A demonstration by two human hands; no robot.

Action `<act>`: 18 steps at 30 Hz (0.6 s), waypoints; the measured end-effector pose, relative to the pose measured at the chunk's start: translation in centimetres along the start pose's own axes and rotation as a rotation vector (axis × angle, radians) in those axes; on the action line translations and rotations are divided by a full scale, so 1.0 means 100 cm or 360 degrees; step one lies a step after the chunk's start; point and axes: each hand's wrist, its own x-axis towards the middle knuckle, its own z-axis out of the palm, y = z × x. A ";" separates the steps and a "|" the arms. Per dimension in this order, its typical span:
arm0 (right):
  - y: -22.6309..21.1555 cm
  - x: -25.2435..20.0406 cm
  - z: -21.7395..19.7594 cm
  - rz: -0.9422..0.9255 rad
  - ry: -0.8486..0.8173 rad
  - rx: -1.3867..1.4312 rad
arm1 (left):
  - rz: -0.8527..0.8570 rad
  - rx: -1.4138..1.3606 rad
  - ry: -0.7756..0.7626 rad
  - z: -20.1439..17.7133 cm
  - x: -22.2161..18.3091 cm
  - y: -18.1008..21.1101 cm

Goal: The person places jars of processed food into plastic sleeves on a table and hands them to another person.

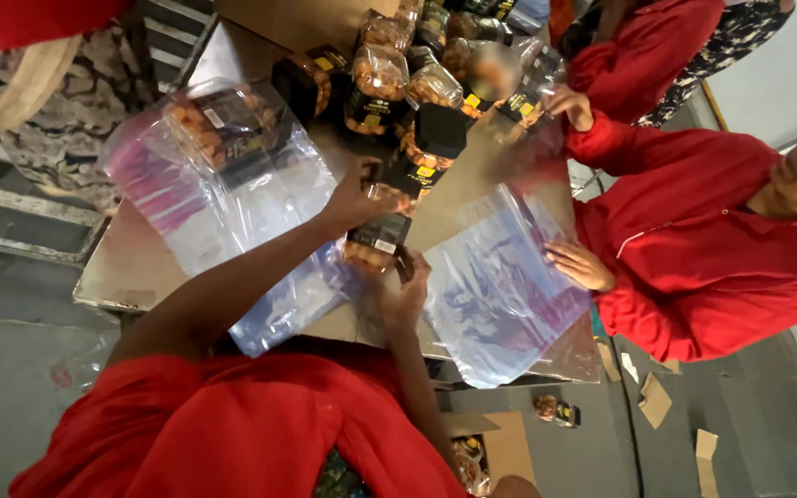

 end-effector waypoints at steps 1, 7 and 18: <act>0.001 0.004 -0.007 0.0002 -0.0088 0.0212 | 0.0021 -0.0060 -0.0018 0.000 -0.004 0.005; 0.001 0.030 -0.040 0.0674 -0.0169 0.0326 | 0.0103 -0.0100 -0.0319 -0.003 -0.032 0.032; 0.028 0.027 -0.040 0.0326 -0.0244 0.0329 | 0.0262 -0.0142 -0.0598 -0.002 -0.046 0.056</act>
